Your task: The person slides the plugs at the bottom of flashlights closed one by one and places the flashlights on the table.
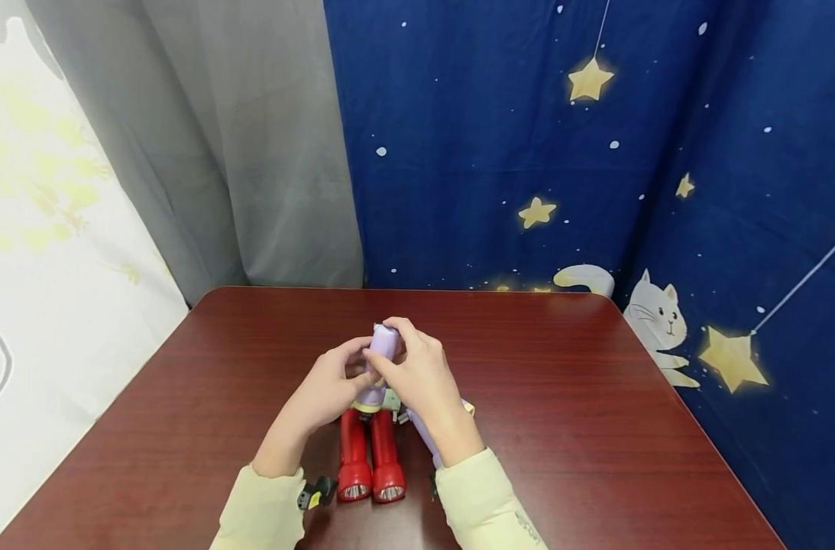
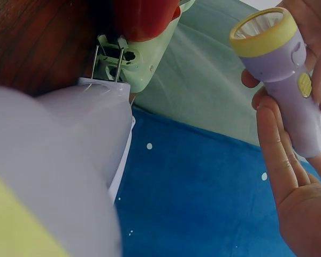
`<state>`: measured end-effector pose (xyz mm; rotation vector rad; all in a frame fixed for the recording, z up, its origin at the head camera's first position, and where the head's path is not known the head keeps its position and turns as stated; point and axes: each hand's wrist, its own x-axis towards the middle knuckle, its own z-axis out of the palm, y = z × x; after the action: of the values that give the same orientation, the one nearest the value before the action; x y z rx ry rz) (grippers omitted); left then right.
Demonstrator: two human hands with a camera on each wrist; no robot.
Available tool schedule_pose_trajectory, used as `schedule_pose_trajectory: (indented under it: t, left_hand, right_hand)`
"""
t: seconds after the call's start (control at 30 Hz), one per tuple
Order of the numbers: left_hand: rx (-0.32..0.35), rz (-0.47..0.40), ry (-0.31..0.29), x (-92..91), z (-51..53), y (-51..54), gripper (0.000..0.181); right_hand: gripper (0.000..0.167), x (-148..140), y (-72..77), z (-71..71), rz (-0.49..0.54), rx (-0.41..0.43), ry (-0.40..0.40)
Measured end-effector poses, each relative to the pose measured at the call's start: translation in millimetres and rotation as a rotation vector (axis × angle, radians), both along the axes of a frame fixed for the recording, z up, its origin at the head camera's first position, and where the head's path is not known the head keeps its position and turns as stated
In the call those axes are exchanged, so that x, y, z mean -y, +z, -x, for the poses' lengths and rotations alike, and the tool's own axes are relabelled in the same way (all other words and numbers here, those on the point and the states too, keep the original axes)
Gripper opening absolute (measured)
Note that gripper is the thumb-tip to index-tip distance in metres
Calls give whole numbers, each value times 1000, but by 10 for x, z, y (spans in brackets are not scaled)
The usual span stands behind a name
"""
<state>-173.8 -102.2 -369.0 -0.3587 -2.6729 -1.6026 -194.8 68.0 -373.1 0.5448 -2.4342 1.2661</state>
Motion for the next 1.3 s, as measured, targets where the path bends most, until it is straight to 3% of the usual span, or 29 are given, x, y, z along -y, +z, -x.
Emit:
schedule_pose_trajectory:
  t: [0.87, 1.17, 1.3]
  left_hand:
    - [-63, 51, -38, 12, 23, -83, 48]
    - [-89, 84, -116, 19, 1, -25, 52]
    - [-83, 82, -114, 8, -6, -9, 48]
  right_hand:
    - [35, -15, 37, -47, -36, 25, -45]
    - [31, -24, 42, -62, -97, -10, -102]
    - [33, -20, 49, -66, -137, -17, -112]
